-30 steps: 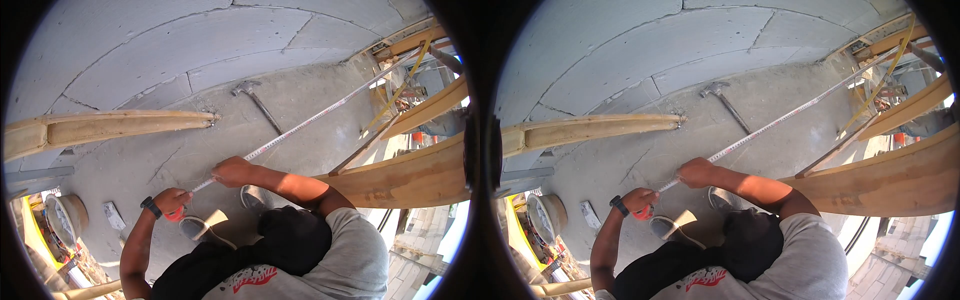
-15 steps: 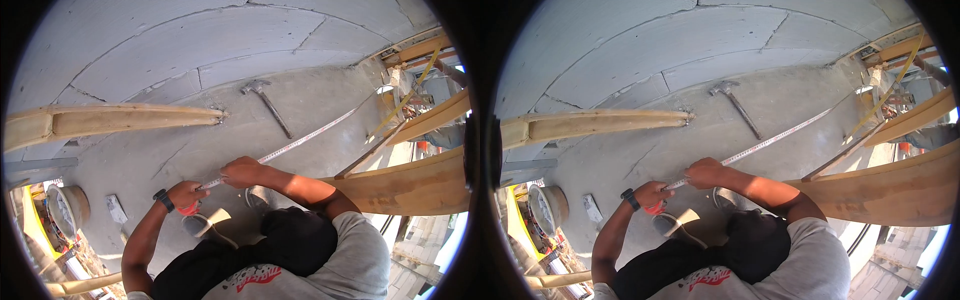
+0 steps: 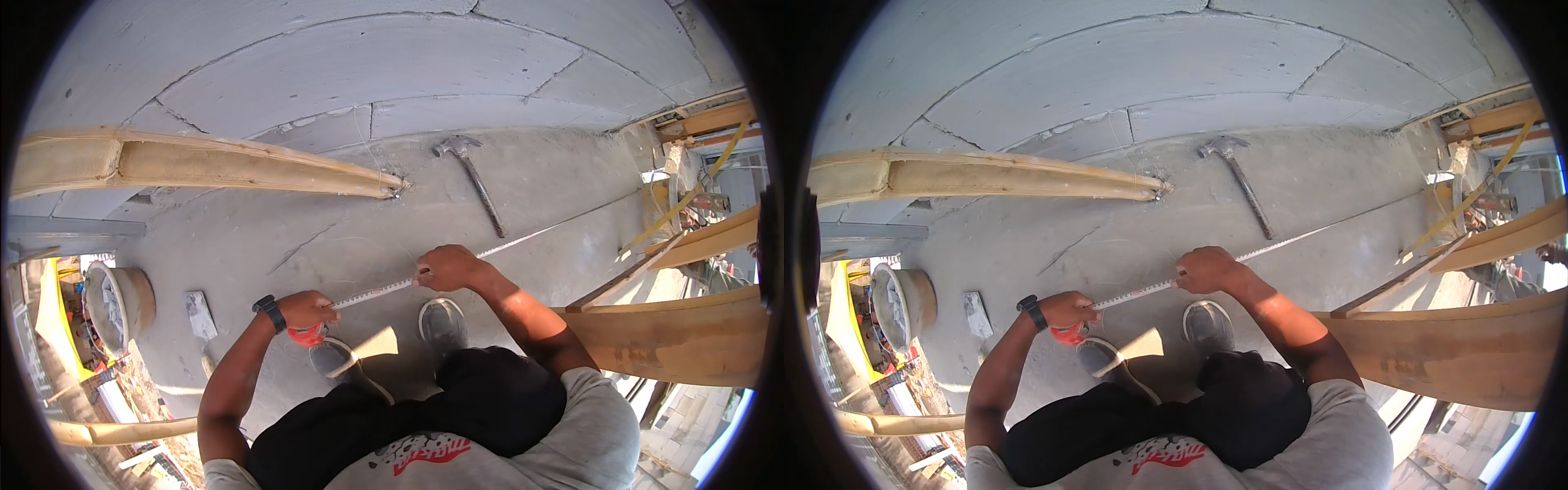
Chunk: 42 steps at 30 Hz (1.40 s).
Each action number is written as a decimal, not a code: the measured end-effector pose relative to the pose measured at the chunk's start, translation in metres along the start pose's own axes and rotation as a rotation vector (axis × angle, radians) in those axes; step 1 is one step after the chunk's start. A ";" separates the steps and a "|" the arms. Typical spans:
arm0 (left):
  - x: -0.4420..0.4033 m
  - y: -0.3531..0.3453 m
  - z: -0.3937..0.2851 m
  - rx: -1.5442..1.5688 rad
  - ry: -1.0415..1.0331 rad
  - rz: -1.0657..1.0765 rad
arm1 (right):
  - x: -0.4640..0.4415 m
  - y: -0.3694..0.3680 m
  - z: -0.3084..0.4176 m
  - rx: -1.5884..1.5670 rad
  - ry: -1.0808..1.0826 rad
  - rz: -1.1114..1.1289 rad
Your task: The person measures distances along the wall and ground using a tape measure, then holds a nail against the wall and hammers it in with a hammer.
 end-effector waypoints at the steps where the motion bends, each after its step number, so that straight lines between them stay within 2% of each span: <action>1: 0.007 0.006 0.003 0.009 0.001 -0.005 | 0.005 0.006 -0.009 0.007 -0.036 -0.004; 3: 0.022 0.017 0.022 -0.068 0.204 -0.001 | 0.008 0.011 -0.008 0.012 -0.066 -0.003; 5: 0.021 0.016 0.016 -0.078 0.233 0.000 | 0.007 0.029 0.024 -0.020 0.041 -0.205; 7: 0.009 0.000 -0.008 -0.017 0.117 0.031 | -0.002 0.034 0.059 -0.016 0.117 -0.260; 8: 0.001 -0.010 -0.012 -0.007 0.121 0.029 | -0.003 0.039 0.077 -0.006 0.186 -0.313; 10: -0.016 -0.024 -0.043 0.143 -0.114 0.001 | -0.007 0.035 0.096 0.064 0.226 -0.293; 12: -0.019 -0.025 -0.048 0.079 -0.096 -0.008 | -0.005 0.036 0.105 0.137 0.275 -0.274; 14: -0.015 -0.021 -0.043 0.025 -0.082 -0.024 | 0.010 0.055 0.080 0.234 0.152 -0.332; 17: 0.000 -0.014 -0.015 0.039 0.013 -0.067 | 0.034 0.088 0.064 0.239 0.120 -0.392; 19: 0.011 -0.009 -0.009 0.059 0.023 -0.119 | 0.057 0.137 0.063 0.201 0.136 -0.765; 20: 0.012 -0.010 -0.002 0.067 0.029 -0.122 | 0.059 0.143 0.062 0.196 0.143 -0.759; 22: 0.010 -0.014 0.014 0.125 0.054 -0.113 | 0.076 0.171 0.044 0.137 0.041 -0.954; 24: 0.009 -0.016 0.021 0.124 0.029 -0.093 | 0.089 0.193 0.020 0.185 -0.086 -1.058; 27: 0.011 -0.020 0.039 0.165 0.009 -0.034 | 0.120 0.209 -0.066 0.340 -0.535 -1.184; 30: 0.023 -0.021 0.044 0.237 0.039 0.053 | 0.167 0.195 -0.171 0.454 -1.032 -1.295; 32: 0.029 -0.026 0.049 0.293 0.073 0.075 | 0.194 0.164 -0.258 0.276 -1.252 -1.404; 34: 0.037 -0.033 0.060 0.329 0.134 0.141 | 0.194 0.122 -0.343 -0.391 -1.130 -1.518; 35: 0.039 -0.031 0.067 0.355 0.150 0.105 | 0.180 0.098 -0.357 -0.929 -0.968 -1.602; 36: 0.036 -0.035 0.069 0.324 0.131 0.137 | 0.164 0.090 -0.356 -1.258 -0.830 -1.576; 37: 0.035 -0.038 0.060 0.288 0.107 0.176 | 0.155 0.092 -0.353 -1.291 -0.712 -1.516; 40: 0.035 -0.037 0.063 0.276 0.164 0.188 | 0.152 0.097 -0.353 -1.205 -0.784 -1.580; 42: 0.032 -0.041 0.064 0.276 0.178 0.218 | 0.166 0.078 -0.356 -1.132 -1.249 -1.482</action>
Point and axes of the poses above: each hand's wrist, its own x-axis away from the middle knuckle, its own y-axis out of the back of the hand, z = x × y, the point moved 10 cm from there along -x, towards the middle knuckle, and after that the axes turned 11 degrees about x, right-handed, at the moved point
